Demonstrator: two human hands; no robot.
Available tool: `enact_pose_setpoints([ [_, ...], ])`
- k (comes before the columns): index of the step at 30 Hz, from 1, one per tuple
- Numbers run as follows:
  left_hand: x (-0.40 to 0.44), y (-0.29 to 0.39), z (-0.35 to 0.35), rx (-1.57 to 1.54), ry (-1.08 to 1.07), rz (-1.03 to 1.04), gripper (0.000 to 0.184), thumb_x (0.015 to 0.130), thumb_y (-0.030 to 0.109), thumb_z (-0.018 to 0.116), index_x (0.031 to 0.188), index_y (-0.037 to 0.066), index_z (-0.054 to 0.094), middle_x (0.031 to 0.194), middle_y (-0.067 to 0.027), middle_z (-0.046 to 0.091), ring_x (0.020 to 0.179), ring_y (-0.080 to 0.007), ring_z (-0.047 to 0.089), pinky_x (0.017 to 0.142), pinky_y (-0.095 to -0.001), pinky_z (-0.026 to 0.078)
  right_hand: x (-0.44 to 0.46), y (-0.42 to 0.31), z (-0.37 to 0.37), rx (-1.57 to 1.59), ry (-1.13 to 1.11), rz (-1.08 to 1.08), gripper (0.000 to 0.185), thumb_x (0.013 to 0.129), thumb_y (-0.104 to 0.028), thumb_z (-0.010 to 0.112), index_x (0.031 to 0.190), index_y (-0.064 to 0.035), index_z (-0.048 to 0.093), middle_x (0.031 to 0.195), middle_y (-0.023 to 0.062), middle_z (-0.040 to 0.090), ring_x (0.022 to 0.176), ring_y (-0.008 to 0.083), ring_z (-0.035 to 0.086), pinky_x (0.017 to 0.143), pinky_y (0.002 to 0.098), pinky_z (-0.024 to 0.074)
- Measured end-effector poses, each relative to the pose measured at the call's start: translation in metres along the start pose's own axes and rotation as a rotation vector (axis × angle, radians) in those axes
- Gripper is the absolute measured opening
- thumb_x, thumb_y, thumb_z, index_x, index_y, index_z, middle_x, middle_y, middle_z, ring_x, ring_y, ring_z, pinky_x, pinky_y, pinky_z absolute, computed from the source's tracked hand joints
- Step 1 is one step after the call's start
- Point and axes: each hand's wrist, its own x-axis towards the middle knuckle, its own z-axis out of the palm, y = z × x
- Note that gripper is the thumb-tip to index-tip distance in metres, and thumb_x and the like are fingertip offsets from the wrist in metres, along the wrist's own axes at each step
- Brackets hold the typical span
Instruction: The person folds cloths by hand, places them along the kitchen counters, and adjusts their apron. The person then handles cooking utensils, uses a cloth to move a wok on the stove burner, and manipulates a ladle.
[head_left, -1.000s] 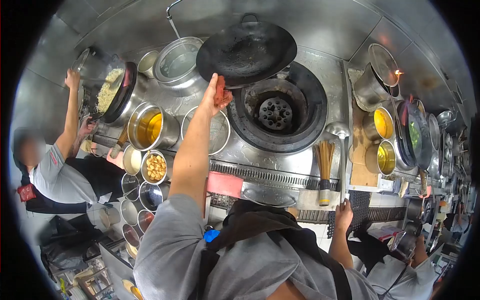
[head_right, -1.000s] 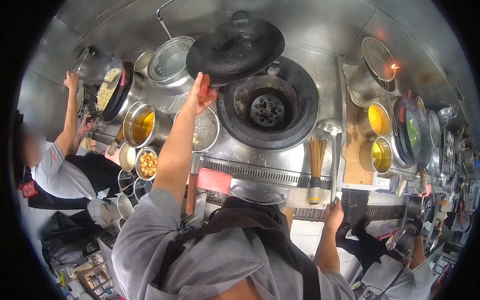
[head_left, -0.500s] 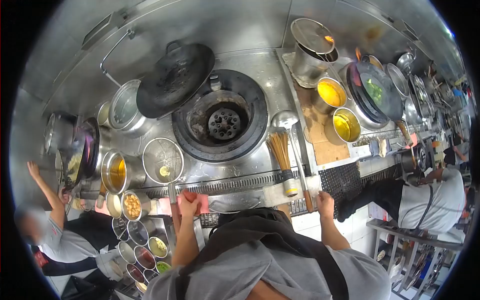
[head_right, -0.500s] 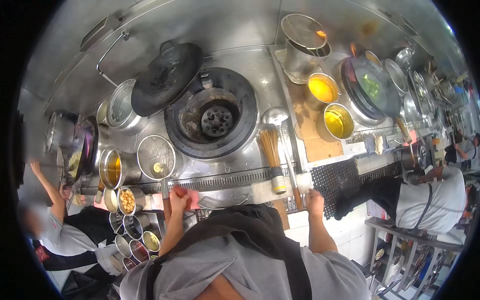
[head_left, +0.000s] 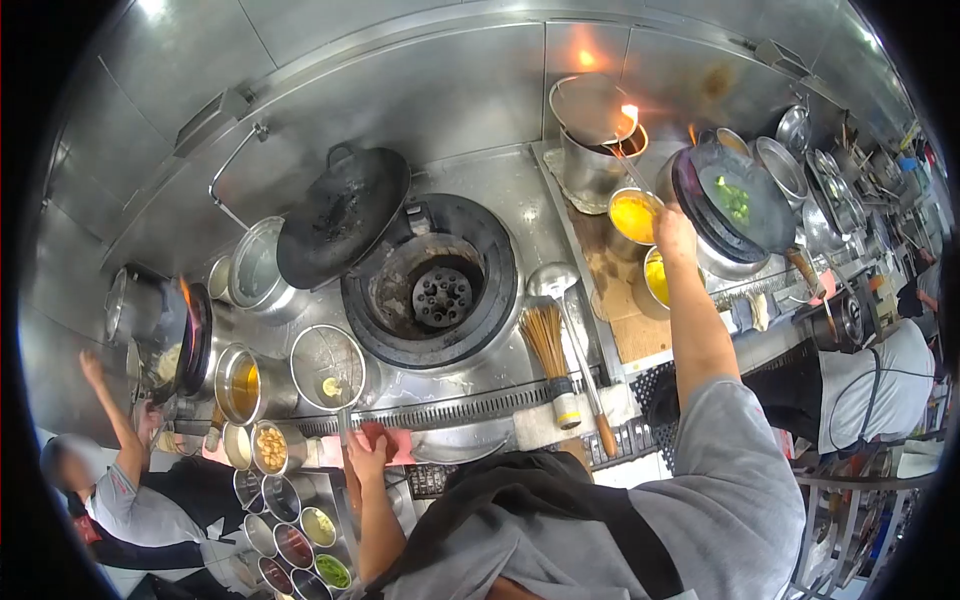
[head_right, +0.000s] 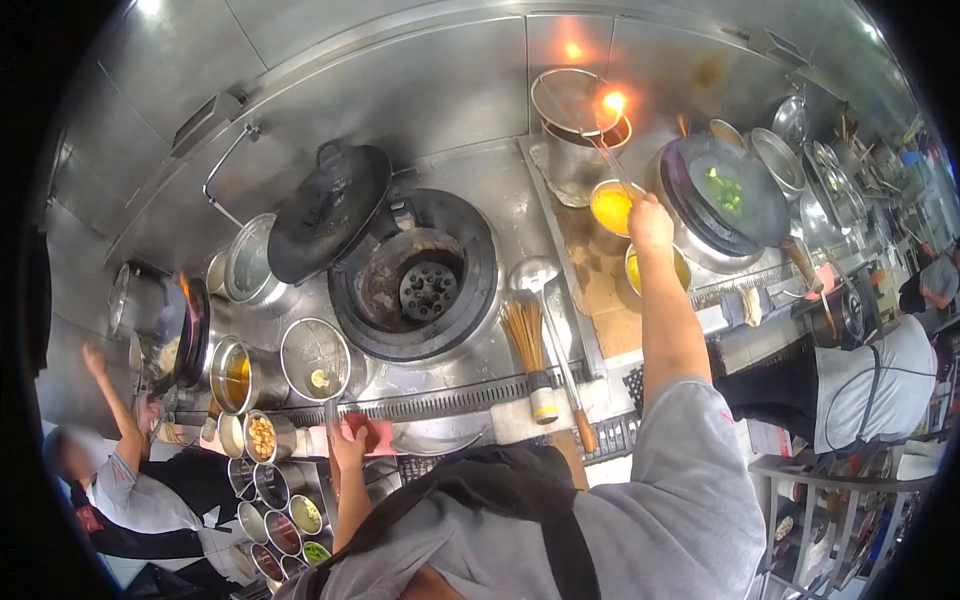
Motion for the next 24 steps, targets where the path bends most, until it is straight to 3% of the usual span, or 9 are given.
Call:
enact_pose_setpoints([
  [1,-0.013,0.016,-0.014,-0.062,0.037,0.041,0.097,0.071,0.036,0.076,0.146,-0.002,0.028,0.14,-0.0314,0.043,0.131,-0.0446,0.04,0.111,-0.0463,0.033,0.006,0.012,0.004,0.011,-0.215,0.102,0.016,0.09,-0.016,0.055,0.096,-0.0074,0.067,0.102,0.0169,0.065,0.092,0.0372,0.065,0.079,0.0463,0.0531],
  [4,-0.014,-0.016,-0.007,-0.09,0.158,0.141,0.09,0.072,0.032,0.075,0.144,-0.003,0.032,0.138,-0.0301,0.045,0.129,-0.0452,0.042,0.11,-0.0472,0.033,-0.003,0.037,0.003,0.014,-0.071,-0.046,0.018,0.091,-0.014,0.05,0.085,-0.0064,0.066,0.095,0.0154,0.066,0.084,0.0378,0.066,0.072,0.0482,0.0535],
  [12,-0.003,-0.009,-0.022,-0.119,0.146,0.066,0.084,0.075,0.021,0.075,0.145,-0.002,0.034,0.141,-0.0286,0.043,0.13,-0.0421,0.043,0.11,-0.045,0.035,0.006,0.091,-0.016,-0.03,-0.02,0.116,0.021,0.083,-0.005,0.052,0.093,-0.0061,0.07,0.101,0.0163,0.066,0.09,0.0379,0.066,0.08,0.0455,0.0532],
  [18,-0.018,0.008,-0.032,-0.193,0.036,-0.059,0.078,0.076,0.013,0.071,0.144,-0.003,0.035,0.141,-0.0268,0.044,0.127,-0.042,0.047,0.108,-0.0446,0.038,-0.008,0.098,-0.013,-0.01,0.025,0.168,0.03,0.087,-0.003,0.05,0.116,-0.0041,0.06,0.116,0.0199,0.06,0.103,0.0385,0.061,0.086,0.0439,0.0515],
  [20,-0.029,-0.001,-0.03,-0.053,0.205,0.079,0.073,0.077,0.012,0.068,0.142,-0.003,0.038,0.14,-0.0263,0.046,0.126,-0.042,0.048,0.107,-0.0445,0.038,-0.032,0.061,-0.033,0.125,0.39,0.238,0.033,0.088,-0.004,0.055,0.12,-0.0041,0.06,0.119,0.0193,0.059,0.107,0.0377,0.06,0.088,0.0432,0.0506],
  [22,-0.038,-0.012,-0.028,-0.042,0.231,0.033,0.071,0.078,0.015,0.068,0.142,-0.002,0.04,0.139,-0.0257,0.048,0.127,-0.0414,0.047,0.107,-0.0451,0.038,-0.073,0.05,-0.011,0.366,0.402,0.213,0.033,0.089,-0.002,0.056,0.122,-0.004,0.061,0.117,0.0192,0.064,0.108,0.0338,0.062,0.094,0.0387,0.0486],
  [23,-0.045,-0.019,-0.027,-0.052,0.239,0.024,0.073,0.078,0.017,0.07,0.142,-0.002,0.039,0.139,-0.0256,0.047,0.128,-0.0411,0.046,0.108,-0.045,0.038,-0.098,0.031,0.001,0.581,0.288,0.243,0.03,0.092,-0.004,0.055,0.122,-0.0058,0.062,0.118,0.0195,0.066,0.111,0.0314,0.063,0.099,0.0352,0.0461],
  [24,-0.054,-0.026,-0.028,-0.064,0.258,0.003,0.075,0.079,0.019,0.071,0.143,-0.001,0.039,0.14,-0.0255,0.047,0.129,-0.0408,0.045,0.108,-0.0448,0.038,-0.091,0.017,0.005,0.606,0.265,0.205,0.03,0.092,-0.004,0.055,0.122,-0.0058,0.062,0.118,0.0195,0.066,0.111,0.0314,0.063,0.099,0.0352,0.0461],
])
